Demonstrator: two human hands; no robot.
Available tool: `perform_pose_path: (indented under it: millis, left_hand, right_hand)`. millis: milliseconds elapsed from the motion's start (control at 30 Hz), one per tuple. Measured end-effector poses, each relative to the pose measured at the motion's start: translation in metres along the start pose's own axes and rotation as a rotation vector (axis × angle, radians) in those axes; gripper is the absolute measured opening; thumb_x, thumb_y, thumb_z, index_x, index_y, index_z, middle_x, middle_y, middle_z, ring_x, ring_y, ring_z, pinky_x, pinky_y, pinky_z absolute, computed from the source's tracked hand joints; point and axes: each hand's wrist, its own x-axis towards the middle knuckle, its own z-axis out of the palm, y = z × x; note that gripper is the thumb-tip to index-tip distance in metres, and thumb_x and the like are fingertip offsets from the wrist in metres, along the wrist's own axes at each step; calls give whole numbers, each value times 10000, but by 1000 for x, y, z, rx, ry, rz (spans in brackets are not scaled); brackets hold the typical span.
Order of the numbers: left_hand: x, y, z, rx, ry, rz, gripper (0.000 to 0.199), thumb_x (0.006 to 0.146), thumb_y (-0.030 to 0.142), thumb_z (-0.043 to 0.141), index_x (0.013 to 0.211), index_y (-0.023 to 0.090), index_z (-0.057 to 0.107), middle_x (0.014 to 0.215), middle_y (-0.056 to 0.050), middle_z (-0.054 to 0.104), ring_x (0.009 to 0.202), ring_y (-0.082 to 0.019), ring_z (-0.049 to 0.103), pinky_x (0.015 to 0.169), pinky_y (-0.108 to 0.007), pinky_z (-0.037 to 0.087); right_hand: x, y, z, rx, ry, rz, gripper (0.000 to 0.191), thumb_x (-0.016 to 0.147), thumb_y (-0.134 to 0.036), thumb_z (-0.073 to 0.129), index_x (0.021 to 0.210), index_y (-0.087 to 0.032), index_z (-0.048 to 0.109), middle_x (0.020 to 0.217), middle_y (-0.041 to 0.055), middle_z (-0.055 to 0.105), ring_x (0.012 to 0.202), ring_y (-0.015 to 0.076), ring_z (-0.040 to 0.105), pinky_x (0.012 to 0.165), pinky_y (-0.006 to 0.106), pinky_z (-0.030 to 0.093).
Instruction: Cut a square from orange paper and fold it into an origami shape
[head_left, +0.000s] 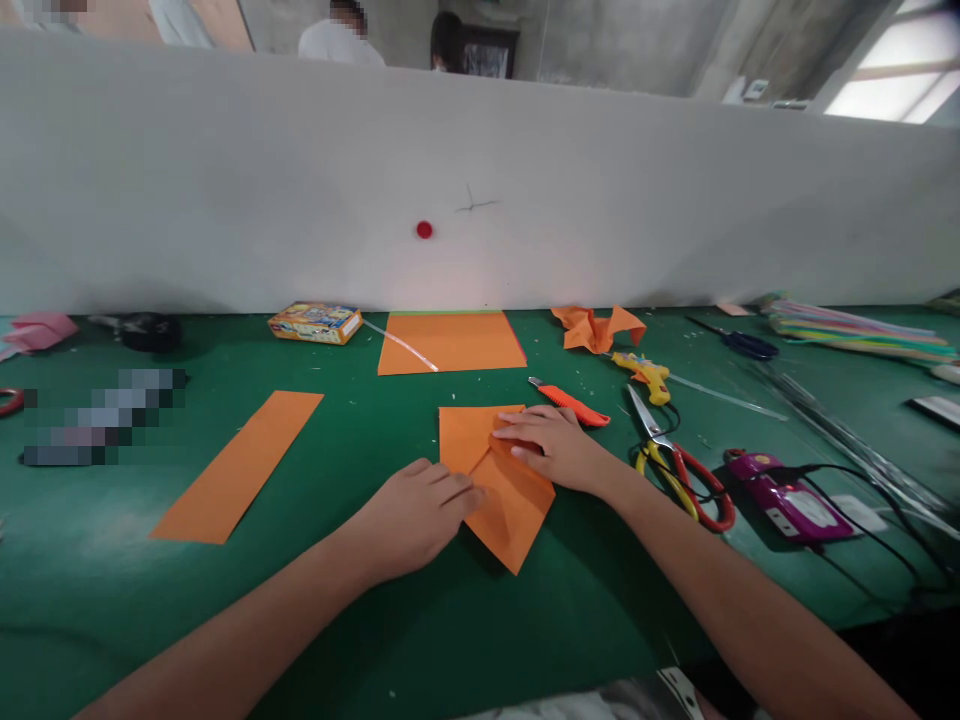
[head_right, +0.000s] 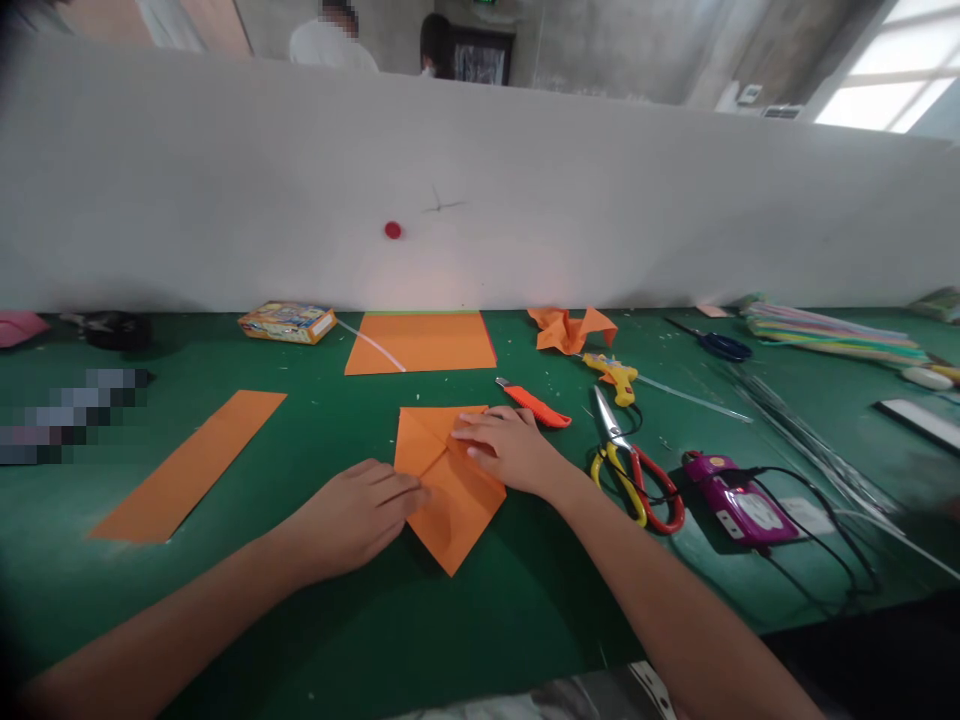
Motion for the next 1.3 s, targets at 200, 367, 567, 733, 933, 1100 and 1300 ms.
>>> perform_pose_path:
  millis: [200,367,567,733,933,1100,1300]
  left_hand:
    - [2,5,2,4,12,-2,201,993,205,565,1166,211,667,1052,-64,711,883,-218,628,761,-352,453]
    - [-1,8,8,-6,33,15,251,980,144,552,1198,194,666,1118,-79,709,962,-222,644,823,-361,465]
    - [0,13,10,-31,-8,3,381,1015,169,508,1385,241,562,1310,-67,670,1032,-231,624,852,-373,426]
    - [3,16,4,-3,-59,0,516,989,171,512,1492,278,468,1503,-46,555,1061,-257,592,814,-403,388]
    - [6,17,1,-60,-58,-23,398,1017,237,502,1408,268,565,1455,-8,607,1053,-248,574,829,-407,387]
    - [8,14,6,-114,-2,-49,383,989,195,524,1354,279,606,1383,-25,660,1009,-242,596,821,-400,420]
    - [4,5,13,-432,238,-140,330,1016,117,412,1254,209,621,1150,-56,736,1004,-186,666,879,-323,515]
  right_hand:
    - [0,0,0,0,4,7,389,1001,-359,510,1359,-395,661,1504,-14,585,1390,334,458,1132,632,308]
    - [0,0,1,1,14,-1,385,996,-369,520,1351,-398,666,1496,-11,592,1382,333,467,1132,634,313]
    - [-1,0,0,15,3,4,390,999,-359,521,1363,-393,657,1512,-34,575,1392,339,448,1137,627,304]
    - [-1,-2,-1,28,-14,15,401,998,-349,508,1370,-395,648,1529,-40,557,1403,337,428,1135,633,295]
    - [-1,-5,-3,38,-9,25,396,992,-352,509,1360,-375,654,1531,-26,556,1377,323,452,1128,614,312]
    - [-1,-4,-2,42,-12,3,403,1004,-363,487,1375,-358,644,1538,-17,549,1378,310,448,1135,583,321]
    - [-1,-4,-2,26,-55,-9,428,1037,-464,442,1400,-347,636,1559,-15,525,1398,329,413,1158,576,286]
